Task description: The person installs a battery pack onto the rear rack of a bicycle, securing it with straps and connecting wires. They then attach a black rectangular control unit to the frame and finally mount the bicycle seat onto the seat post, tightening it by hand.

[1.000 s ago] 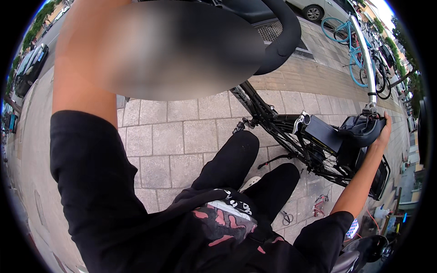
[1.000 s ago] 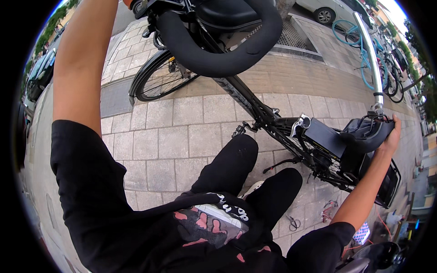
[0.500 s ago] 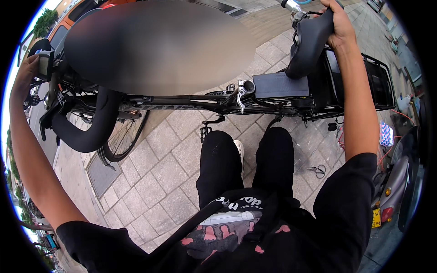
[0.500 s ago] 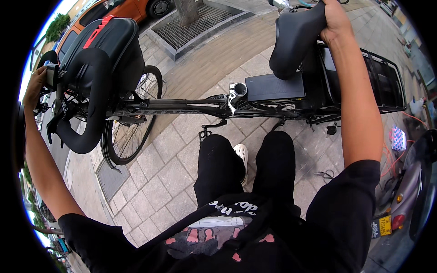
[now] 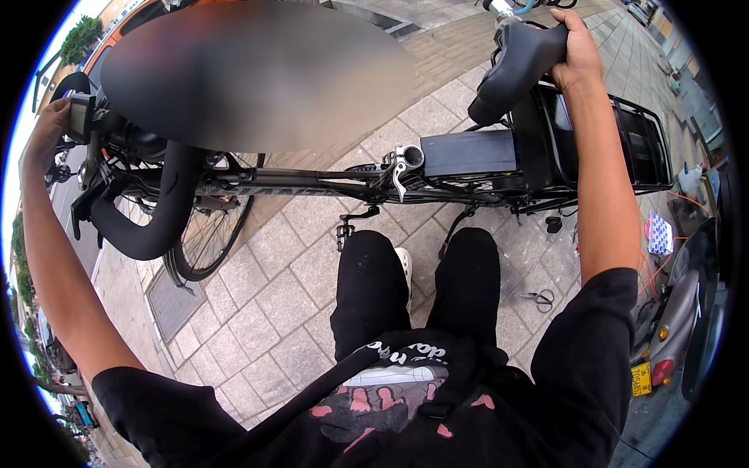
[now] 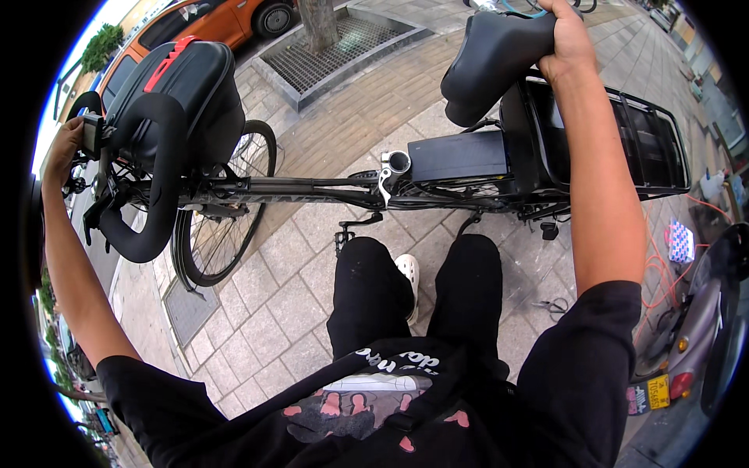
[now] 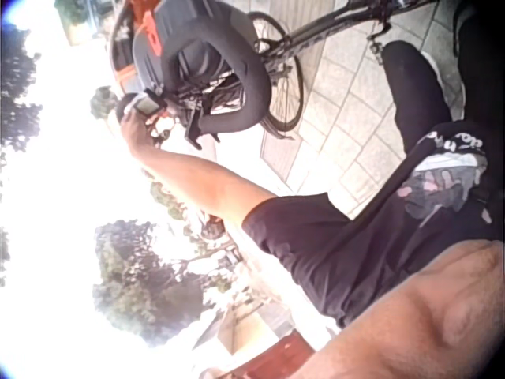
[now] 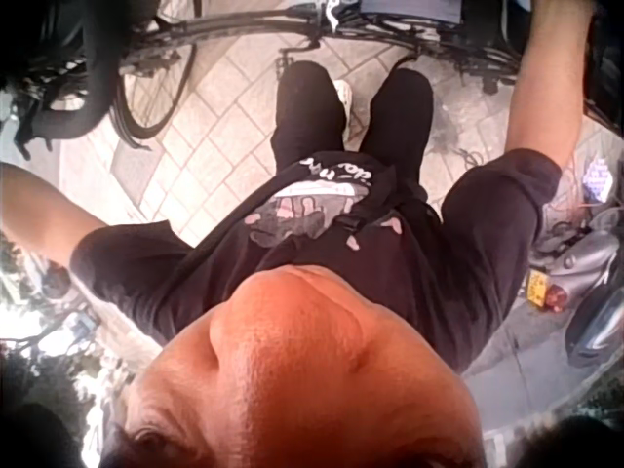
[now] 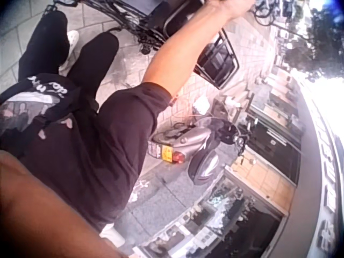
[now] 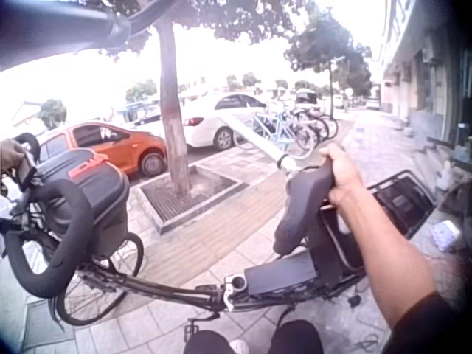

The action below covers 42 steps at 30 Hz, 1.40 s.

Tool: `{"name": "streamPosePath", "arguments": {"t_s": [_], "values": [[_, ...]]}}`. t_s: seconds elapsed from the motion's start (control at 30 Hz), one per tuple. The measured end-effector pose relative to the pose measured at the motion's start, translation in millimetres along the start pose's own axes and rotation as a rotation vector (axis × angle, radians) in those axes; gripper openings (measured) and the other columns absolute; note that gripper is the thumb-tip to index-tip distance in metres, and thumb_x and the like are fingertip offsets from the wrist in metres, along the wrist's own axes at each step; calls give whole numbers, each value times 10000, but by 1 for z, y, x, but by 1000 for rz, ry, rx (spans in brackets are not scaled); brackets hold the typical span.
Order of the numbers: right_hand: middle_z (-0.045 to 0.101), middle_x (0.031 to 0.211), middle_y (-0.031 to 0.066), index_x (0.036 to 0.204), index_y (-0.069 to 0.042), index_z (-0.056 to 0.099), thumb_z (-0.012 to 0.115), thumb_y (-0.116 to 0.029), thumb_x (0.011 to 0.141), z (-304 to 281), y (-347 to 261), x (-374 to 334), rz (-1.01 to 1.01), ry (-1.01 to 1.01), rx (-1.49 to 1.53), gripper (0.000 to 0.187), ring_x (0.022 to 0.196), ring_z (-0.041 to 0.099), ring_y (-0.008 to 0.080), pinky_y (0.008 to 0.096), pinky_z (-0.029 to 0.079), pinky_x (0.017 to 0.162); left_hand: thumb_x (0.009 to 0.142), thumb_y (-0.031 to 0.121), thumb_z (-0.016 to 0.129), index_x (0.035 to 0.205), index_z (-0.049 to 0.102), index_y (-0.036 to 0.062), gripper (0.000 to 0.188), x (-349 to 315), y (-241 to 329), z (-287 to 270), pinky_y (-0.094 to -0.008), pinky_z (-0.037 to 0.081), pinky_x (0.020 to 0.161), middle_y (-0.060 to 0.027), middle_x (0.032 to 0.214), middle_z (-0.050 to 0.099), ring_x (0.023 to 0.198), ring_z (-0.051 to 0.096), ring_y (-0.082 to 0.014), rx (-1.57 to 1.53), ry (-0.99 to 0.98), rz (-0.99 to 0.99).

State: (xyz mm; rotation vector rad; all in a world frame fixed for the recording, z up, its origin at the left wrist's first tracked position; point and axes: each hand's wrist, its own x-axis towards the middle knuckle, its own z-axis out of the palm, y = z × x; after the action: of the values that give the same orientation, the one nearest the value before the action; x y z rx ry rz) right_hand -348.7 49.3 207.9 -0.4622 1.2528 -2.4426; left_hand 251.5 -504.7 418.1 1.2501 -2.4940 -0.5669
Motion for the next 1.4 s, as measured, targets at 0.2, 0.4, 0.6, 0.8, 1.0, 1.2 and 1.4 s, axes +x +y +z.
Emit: {"name": "streamPosePath", "arguments": {"t_s": [0.2,0.4,0.6,0.8,1.0,1.2,1.4], "values": [[732,924,218,1067,22,633,684,-310,986,-27,2,27,44,-38,-53,345,827,754,334,480,657,815,1157,370,580,1296,743,85,356,-9,4,-3,-313,504,957,2,1044,790,943,685,-94,12,-25,44],[754,975,249,1112,70,629,699,-319,1002,-45,3,47,59,-85,-97,410,867,771,332,461,660,849,1107,358,668,1507,664,76,489,-9,-12,-15,-381,412,1146,-11,1240,777,1184,647,-165,0,-108,65],[741,958,237,1135,85,624,717,-321,986,-29,7,38,19,-23,-80,443,846,760,331,464,657,832,1090,357,689,1511,664,77,506,-13,-6,-11,-396,407,1146,-11,1242,778,1171,647,-160,1,-109,71],[722,968,227,1135,87,605,733,-324,970,-25,4,31,32,10,-90,461,832,743,323,464,654,816,1085,332,697,1438,707,51,451,-15,-4,-3,-403,427,1137,-43,1219,788,1167,664,-180,23,-2,83],[723,969,228,1110,71,596,726,-312,977,-25,3,28,43,-28,-87,426,836,747,325,468,654,799,1078,323,714,1426,720,59,437,-18,6,-3,-360,465,1089,-47,1235,788,1175,664,-147,26,-89,66],[725,946,234,1110,70,599,703,-297,995,-28,5,38,10,-70,-70,398,833,756,334,470,660,813,1076,281,719,1472,669,14,480,-13,-11,-7,-347,452,1147,-64,1327,761,1197,694,-164,30,-25,116],[649,715,69,935,-96,644,681,-275,954,18,-37,46,-101,-224,-213,184,615,680,220,414,611,603,1119,290,660,1496,637,-20,489,-29,0,4,-418,520,1108,-150,1295,775,1195,724,-229,225,359,268]]}}
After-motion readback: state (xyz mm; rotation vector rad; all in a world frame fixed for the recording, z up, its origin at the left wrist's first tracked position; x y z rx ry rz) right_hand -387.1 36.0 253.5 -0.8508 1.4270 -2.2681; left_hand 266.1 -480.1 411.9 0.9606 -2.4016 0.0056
